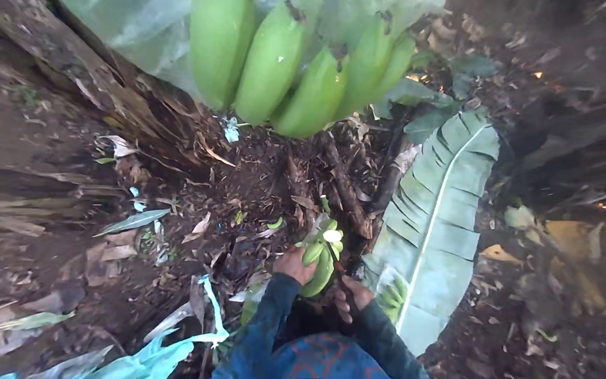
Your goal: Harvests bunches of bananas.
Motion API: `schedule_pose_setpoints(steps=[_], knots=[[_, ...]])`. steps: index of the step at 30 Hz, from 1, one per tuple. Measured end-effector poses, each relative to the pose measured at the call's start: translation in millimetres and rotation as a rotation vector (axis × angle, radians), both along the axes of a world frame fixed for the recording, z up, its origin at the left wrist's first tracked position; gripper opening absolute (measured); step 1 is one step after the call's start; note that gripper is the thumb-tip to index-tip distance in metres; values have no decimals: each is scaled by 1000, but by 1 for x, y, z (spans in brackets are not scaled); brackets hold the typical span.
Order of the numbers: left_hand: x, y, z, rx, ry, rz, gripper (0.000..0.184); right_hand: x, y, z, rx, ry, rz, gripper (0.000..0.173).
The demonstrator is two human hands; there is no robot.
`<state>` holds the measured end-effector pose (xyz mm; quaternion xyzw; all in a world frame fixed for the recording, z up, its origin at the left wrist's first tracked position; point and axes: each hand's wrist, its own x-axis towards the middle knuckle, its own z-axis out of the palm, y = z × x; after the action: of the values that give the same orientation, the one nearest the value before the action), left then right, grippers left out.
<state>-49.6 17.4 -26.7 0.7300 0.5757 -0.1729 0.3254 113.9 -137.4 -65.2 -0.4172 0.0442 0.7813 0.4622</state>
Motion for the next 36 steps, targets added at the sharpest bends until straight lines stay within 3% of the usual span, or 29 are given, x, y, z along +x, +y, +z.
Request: schedule_pose_setpoints(steps=[4, 6, 9, 13, 16, 20, 23, 26, 28, 31, 33, 36], knots=[[5, 1, -12, 14, -29, 26, 60, -3, 18, 6, -77, -30, -52, 42], [3, -1, -26, 16, -64, 28, 61, 3, 27, 35, -160, -16, -24, 44], [-9, -7, -39, 76, -140, 98, 59, 5, 18, 80, -49, 28, 36, 38], [-12, -22, -77, 31, -91, 188, 61, 4, 37, 106, 34, -264, 41, 38], [2, -16, -101, -41, 20, 158, 60, 39, 9, 73, -82, -511, -47, 37], [0, -21, -115, -99, 48, 70, 61, 83, -42, -11, -498, -632, -201, 37], [2, -35, -111, -147, 69, 22, 62, 83, -36, -78, -706, -545, -175, 41], [13, -54, -108, -159, 90, -21, 62, 61, -3, -143, -673, -543, -7, 42], [24, -61, -107, -184, 100, -54, 64, 52, 38, -127, -517, -555, 56, 39], [48, -64, -113, -238, 118, -60, 65, 60, 78, -80, -304, -381, -279, 35], [74, -69, -124, -245, 159, -87, 64, 84, 57, -72, -257, -435, -396, 34], [130, -74, -152, -252, 157, -158, 66, 140, -33, -86, -328, -668, -476, 37]])
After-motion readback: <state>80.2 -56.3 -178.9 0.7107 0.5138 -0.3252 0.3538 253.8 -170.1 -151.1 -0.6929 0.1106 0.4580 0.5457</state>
